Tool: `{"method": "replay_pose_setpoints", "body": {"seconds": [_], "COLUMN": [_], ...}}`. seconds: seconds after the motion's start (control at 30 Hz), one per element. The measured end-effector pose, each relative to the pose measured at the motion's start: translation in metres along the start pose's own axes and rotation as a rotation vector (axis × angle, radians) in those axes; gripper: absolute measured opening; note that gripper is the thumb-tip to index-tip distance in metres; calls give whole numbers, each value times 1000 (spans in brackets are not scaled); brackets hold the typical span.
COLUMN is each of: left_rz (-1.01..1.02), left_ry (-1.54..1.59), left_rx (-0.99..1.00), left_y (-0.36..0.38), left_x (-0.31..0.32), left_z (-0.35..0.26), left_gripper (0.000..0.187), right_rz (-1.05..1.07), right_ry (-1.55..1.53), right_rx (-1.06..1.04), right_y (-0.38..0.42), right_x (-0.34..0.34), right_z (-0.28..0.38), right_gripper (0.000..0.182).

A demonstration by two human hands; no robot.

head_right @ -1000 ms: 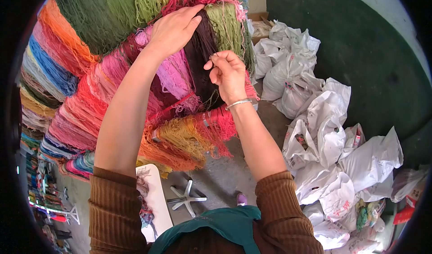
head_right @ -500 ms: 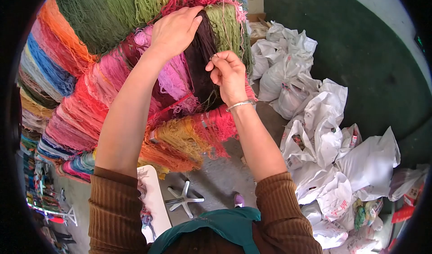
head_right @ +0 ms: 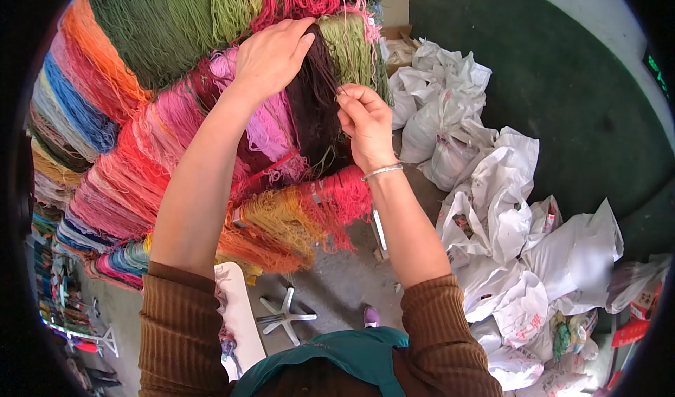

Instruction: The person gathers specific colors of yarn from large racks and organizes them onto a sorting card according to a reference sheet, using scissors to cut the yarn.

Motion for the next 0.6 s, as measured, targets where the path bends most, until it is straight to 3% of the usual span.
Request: {"method": "replay_pose_setpoints", "body": {"seconds": [0.6], "left_rz": [36], "left_ry": [17], "left_rx": [-26], "left_y": [-1], "left_x": [2], "left_z": [2], "left_gripper": [40], "right_rz": [52], "right_ry": [-23], "right_rx": [61], "right_y": [5], "right_x": [-5], "right_z": [10], "right_gripper": [5]}}
Point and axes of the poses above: each hand's wrist, its own y-axis away from the middle knuckle, its own x-axis out of the palm, z = x × y, the point moved 5 cm from there along -y, towards the middle knuckle, and after that the axes turned 1 degree about y, right-handed, at the moved point
